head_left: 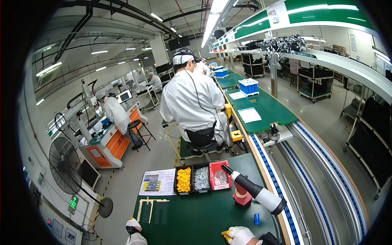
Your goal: Assembling components of an electronic device at a factory workstation.
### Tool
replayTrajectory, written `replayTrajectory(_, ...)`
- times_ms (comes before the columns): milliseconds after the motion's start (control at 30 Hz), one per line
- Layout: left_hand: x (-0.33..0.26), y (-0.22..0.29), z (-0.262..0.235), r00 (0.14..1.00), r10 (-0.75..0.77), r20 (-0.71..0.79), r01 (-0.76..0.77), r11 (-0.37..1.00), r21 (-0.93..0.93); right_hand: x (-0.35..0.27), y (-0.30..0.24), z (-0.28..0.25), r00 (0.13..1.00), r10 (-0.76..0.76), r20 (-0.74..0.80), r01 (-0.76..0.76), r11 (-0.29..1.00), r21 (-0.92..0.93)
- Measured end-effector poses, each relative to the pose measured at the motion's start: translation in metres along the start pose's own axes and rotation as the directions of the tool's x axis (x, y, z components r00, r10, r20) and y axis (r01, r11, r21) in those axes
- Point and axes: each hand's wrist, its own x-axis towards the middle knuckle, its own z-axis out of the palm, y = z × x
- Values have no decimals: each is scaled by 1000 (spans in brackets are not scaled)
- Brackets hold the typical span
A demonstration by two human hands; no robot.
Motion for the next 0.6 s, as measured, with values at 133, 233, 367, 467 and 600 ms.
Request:
replayTrajectory(133, -1, 4, -3, 999, -17, -43, 18, 1000, 19, -1, 0, -2, 1000, 9, -11, -9, 1000, 2)
replayTrajectory(233, -4, 5, -7, 1000, 12, 12, -13, 999, 32, -1, 3, -2, 1000, 11, -3, -11, 1000, 0)
replayTrajectory(367, 1, -1, -5, 1000, -5, 27, 4, 1000, 25, 0, 2, -4, 1000, 14, 17, -15, 1000, 21)
replayTrajectory(467, 4, -8, 5, 999, 36, -30, -33, 993, 110, 1, 3, -5, 999, 25, 36, -26, 999, 29)
replayTrajectory(600, 7, -4, 6, 999, 33, 6, -34, 995, 93, 0, 2, -7, 998, 54, 45, -56, 998, 27)
